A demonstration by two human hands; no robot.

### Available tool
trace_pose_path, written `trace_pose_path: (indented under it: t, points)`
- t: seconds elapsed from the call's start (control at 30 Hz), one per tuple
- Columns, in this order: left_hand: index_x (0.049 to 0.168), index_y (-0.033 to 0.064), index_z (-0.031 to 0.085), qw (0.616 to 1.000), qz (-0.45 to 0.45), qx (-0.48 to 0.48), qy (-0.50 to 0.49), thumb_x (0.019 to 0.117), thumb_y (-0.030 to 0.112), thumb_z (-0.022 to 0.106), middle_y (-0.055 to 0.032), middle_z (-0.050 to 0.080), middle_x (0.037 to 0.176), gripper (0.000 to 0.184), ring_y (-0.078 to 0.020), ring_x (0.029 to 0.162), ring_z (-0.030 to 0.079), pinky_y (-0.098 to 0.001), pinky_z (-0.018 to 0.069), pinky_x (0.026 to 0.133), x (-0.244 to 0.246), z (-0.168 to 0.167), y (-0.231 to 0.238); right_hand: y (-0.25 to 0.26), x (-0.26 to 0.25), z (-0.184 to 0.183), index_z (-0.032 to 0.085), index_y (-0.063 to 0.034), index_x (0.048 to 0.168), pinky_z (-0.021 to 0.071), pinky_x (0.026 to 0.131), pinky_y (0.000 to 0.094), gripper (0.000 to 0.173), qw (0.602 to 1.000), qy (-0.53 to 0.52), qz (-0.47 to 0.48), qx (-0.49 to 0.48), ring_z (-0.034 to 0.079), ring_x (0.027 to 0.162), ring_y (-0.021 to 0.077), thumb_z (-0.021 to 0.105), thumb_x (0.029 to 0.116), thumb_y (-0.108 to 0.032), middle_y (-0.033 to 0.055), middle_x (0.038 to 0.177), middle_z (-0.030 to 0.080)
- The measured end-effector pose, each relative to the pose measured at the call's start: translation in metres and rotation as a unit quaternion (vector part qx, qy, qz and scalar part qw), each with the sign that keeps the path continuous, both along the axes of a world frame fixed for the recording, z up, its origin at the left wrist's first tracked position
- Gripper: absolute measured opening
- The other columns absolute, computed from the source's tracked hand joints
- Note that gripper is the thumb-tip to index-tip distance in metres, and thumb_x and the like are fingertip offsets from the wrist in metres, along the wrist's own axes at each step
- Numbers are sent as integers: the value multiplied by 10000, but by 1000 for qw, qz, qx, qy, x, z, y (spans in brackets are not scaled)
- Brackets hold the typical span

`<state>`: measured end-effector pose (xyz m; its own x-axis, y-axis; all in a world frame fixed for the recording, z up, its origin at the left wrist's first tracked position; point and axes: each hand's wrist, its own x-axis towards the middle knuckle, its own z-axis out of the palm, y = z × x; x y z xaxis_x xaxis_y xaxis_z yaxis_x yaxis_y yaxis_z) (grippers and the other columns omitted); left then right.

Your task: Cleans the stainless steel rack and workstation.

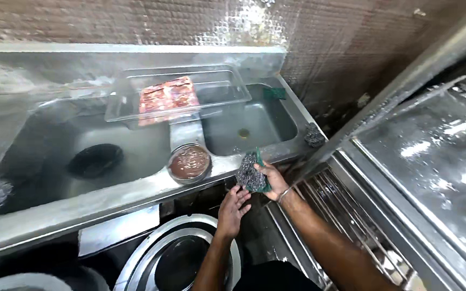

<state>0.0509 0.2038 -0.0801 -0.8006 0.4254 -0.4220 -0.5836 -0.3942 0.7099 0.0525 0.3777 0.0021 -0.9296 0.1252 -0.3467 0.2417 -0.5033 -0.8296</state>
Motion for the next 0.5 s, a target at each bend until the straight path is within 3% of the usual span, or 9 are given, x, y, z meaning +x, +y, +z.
trace_pose_path:
  t: [0.13,0.2,0.33,0.43,0.5]
  points:
    - [1471,112,433,989,-54,123,-60,1070,499,384,-194,624,1325,559,-355,1168,645,-591,546,955,7,-5,50,12,45,-24,539,-192,1388,597,772,417,415,994,-52,-78,-65,699,924,218,530,1029,-399,97,1090,705]
    - [1460,117,444,986,-70,125,-80,1041,452,492,-194,631,1299,538,-337,1132,657,-556,563,931,17,-10,69,16,63,-35,535,-165,1404,588,791,422,411,987,-90,-121,-51,695,939,228,514,1047,-368,112,1093,704]
    - [1478,110,428,986,-119,87,-83,999,383,585,-170,645,1275,574,-280,1115,661,-494,569,932,37,-28,94,27,93,-47,501,-143,1441,583,856,410,458,979,-118,-161,32,685,1011,209,514,1053,-386,108,1162,691]
    - [1437,84,459,982,-143,75,-96,1057,319,471,-152,664,1216,447,-249,1079,668,-464,571,916,52,-27,111,37,107,-46,440,-108,1530,536,994,423,557,973,-135,-134,133,642,1157,213,497,1066,-413,142,1312,646]
    - [1380,104,495,977,-142,81,-139,1104,289,349,-129,671,1168,363,-242,1039,669,-461,568,876,58,-21,120,44,110,-47,553,-39,1416,519,1009,440,521,943,-144,-100,283,649,1137,226,468,1077,-426,163,1247,671]
